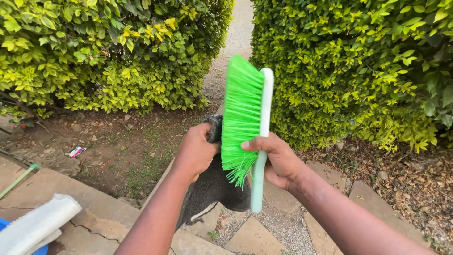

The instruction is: Cleaning and scrubbing two floor mats using a brush.

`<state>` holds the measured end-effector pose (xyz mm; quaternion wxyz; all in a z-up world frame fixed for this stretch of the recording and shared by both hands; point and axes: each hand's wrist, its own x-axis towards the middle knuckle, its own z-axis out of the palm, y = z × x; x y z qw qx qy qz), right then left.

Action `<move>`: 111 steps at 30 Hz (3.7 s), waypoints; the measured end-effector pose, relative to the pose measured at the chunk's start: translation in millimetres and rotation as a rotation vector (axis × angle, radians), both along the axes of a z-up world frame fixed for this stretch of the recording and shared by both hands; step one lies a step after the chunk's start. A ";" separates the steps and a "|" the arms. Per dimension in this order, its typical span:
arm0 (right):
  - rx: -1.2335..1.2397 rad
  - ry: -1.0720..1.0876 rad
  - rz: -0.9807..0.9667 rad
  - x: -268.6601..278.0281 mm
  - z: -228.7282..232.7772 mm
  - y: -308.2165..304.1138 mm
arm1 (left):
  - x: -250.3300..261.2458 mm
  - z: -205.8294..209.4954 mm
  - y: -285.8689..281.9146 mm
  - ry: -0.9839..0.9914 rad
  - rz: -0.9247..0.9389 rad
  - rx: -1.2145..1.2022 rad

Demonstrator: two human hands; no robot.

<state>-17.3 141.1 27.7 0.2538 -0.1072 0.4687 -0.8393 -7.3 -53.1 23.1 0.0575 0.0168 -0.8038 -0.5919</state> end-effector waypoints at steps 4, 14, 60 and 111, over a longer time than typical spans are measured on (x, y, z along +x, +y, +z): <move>-0.040 -0.004 -0.062 3.4 0.7 -10.8 | 5.2 4.0 2.5 -0.024 0.005 0.074; -0.022 -0.086 -0.128 4.0 -5.2 -12.0 | -8.7 -20.7 0.1 0.108 -0.040 0.373; -0.104 0.026 0.303 35.1 -39.2 107.2 | 47.9 -6.9 51.4 0.083 -0.383 0.266; 0.133 0.135 0.223 10.1 -32.1 83.1 | 45.1 -6.9 -6.2 0.104 0.253 0.176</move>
